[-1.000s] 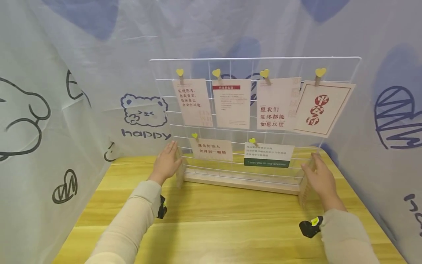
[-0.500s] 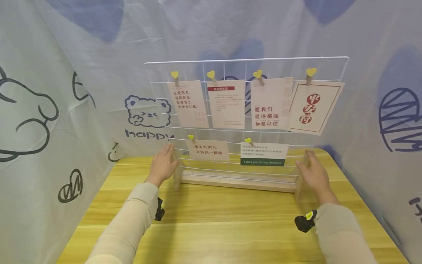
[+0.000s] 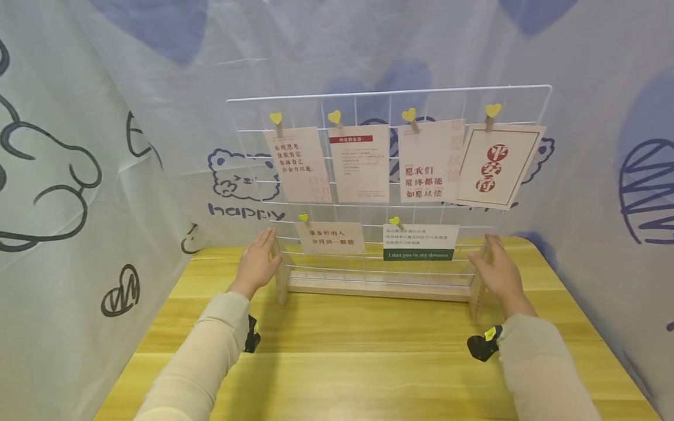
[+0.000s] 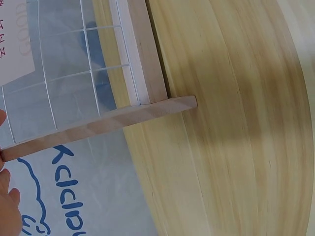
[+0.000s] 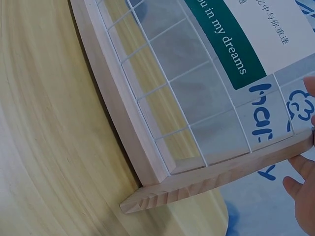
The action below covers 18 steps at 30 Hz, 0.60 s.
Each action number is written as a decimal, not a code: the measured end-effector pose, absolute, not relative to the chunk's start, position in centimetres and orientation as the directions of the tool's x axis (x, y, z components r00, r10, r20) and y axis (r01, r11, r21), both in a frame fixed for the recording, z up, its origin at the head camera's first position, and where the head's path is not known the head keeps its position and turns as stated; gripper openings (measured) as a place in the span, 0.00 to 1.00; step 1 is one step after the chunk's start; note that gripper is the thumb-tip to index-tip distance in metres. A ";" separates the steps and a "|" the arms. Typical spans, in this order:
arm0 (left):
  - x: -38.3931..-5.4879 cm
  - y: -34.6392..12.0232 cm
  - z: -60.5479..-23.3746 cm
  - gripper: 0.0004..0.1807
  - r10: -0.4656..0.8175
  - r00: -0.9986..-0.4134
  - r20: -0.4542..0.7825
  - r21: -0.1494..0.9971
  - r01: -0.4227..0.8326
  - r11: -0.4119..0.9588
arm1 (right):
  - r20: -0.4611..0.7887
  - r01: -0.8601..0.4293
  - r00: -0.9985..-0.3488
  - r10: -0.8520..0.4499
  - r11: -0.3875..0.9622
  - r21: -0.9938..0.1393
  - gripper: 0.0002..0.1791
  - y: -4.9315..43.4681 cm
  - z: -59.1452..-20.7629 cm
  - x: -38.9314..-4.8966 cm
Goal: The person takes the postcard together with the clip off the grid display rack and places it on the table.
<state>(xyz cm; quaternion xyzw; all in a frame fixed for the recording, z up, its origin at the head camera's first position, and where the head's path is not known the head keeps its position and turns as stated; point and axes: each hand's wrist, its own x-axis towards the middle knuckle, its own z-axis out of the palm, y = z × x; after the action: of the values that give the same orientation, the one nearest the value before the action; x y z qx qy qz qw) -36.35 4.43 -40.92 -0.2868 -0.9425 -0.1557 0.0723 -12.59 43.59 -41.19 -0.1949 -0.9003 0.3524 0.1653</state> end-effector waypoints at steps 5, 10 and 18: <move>-36.3 4.3 -40.8 0.31 0.521 -0.823 0.226 0.264 0.567 0.781 | 0.176 0.220 -0.871 0.460 0.683 -0.697 0.37 43.6 -41.1 -12.7; -36.0 4.2 -40.7 0.31 0.521 -0.823 0.225 0.273 0.566 0.778 | 0.171 0.228 -0.869 0.464 0.683 -0.694 0.37 43.8 -41.1 -12.8; -35.8 4.0 -40.8 0.31 0.527 -0.818 0.228 0.264 0.573 0.776 | 0.147 0.249 -0.863 0.484 0.660 -0.709 0.37 43.6 -41.1 -13.0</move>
<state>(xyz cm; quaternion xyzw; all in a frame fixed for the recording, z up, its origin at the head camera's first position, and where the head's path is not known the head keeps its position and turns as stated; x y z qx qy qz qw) -35.83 3.97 -40.83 -0.2929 -0.9396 -0.1624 0.0709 -12.98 43.63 -41.08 -0.2044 -0.8962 0.3580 0.1638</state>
